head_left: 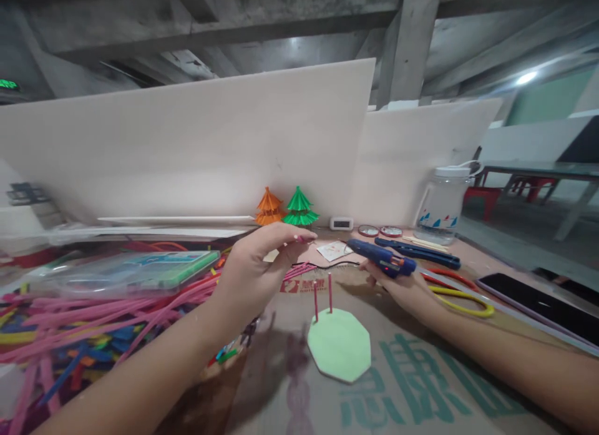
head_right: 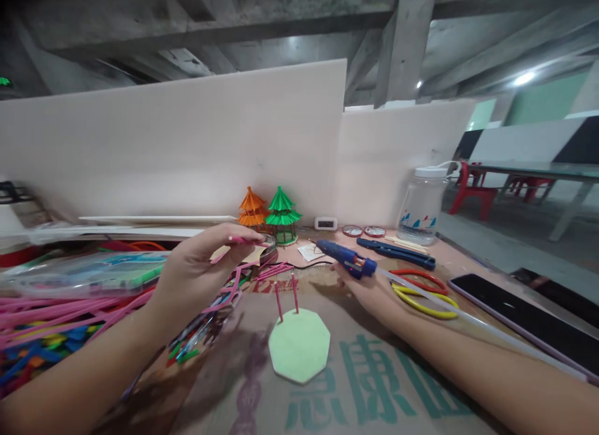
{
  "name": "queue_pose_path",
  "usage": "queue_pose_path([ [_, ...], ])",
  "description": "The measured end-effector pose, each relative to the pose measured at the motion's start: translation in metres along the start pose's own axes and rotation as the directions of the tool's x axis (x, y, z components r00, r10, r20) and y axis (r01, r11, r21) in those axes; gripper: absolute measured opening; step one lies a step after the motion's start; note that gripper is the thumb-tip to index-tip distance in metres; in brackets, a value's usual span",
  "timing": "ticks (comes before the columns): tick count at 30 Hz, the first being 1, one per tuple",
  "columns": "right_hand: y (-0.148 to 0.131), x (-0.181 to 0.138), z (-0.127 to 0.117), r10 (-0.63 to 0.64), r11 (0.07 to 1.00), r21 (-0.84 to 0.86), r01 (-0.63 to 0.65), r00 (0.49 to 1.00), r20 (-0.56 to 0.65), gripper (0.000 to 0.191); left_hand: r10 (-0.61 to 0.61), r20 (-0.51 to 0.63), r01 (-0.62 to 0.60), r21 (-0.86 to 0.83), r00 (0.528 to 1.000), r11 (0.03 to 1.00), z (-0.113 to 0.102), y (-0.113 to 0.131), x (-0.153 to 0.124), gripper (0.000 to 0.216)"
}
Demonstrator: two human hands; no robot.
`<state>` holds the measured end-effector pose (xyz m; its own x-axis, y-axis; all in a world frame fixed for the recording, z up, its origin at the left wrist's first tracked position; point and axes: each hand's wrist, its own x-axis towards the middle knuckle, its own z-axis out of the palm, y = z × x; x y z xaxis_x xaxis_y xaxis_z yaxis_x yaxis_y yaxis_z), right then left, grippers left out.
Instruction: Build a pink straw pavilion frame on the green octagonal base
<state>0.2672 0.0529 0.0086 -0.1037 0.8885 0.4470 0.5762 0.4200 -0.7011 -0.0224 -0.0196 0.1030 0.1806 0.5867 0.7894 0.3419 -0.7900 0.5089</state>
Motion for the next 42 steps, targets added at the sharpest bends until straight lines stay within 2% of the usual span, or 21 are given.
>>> queue_pose_path([
  [3, 0.007, 0.002, 0.005, 0.031, 0.998, -0.051, -0.030, 0.999, 0.008, 0.043, 0.083, 0.030, -0.084, 0.039, 0.996, 0.996, 0.001, 0.003, -0.002, 0.017],
  [6, 0.009, 0.005, 0.006, 0.044, 0.998, -0.052, -0.043, 0.999, 0.013, 0.044, 0.101, 0.041, -0.103, 0.062, 0.994, 0.993, 0.002, 0.007, -0.004, 0.016],
  [11, 0.010, 0.004, 0.007, 0.068, 0.996, -0.058, -0.066, 0.997, 0.039, 0.045, 0.017, 0.012, -0.017, 0.017, 1.000, 1.000, 0.004, 0.010, -0.005, 0.005],
  [16, 0.012, 0.003, 0.010, 0.056, 0.997, -0.047, -0.054, 0.998, 0.042, 0.046, -0.076, 0.042, 0.077, -0.024, 0.996, 0.997, 0.005, 0.013, -0.005, 0.007],
  [26, 0.007, 0.002, 0.009, 0.055, 0.996, -0.066, -0.051, 0.997, 0.055, 0.044, -0.119, 0.038, 0.123, -0.133, 0.992, 0.983, 0.008, 0.009, -0.010, 0.047],
  [29, 0.005, 0.001, 0.009, 0.048, 0.996, -0.073, -0.044, 0.998, 0.052, 0.045, -0.132, 0.032, 0.136, -0.220, 0.991, 0.966, 0.008, 0.010, -0.008, 0.043],
  [33, 0.004, 0.002, 0.008, 0.048, 0.995, -0.092, -0.041, 0.996, 0.077, 0.043, -0.283, 0.052, 0.284, -0.341, 0.958, 0.896, 0.003, 0.015, -0.001, 0.038],
  [36, 0.004, 0.002, 0.007, 0.038, 0.996, -0.085, -0.031, 0.996, 0.085, 0.045, -0.360, 0.004, 0.334, -0.384, 0.933, 0.861, -0.003, 0.016, 0.006, 0.043],
  [42, -0.008, 0.003, -0.006, -0.105, 0.994, 0.005, 0.105, 0.992, -0.067, 0.035, -0.463, 0.005, 0.390, -0.550, 0.886, 0.739, -0.007, 0.006, 0.015, 0.046],
])
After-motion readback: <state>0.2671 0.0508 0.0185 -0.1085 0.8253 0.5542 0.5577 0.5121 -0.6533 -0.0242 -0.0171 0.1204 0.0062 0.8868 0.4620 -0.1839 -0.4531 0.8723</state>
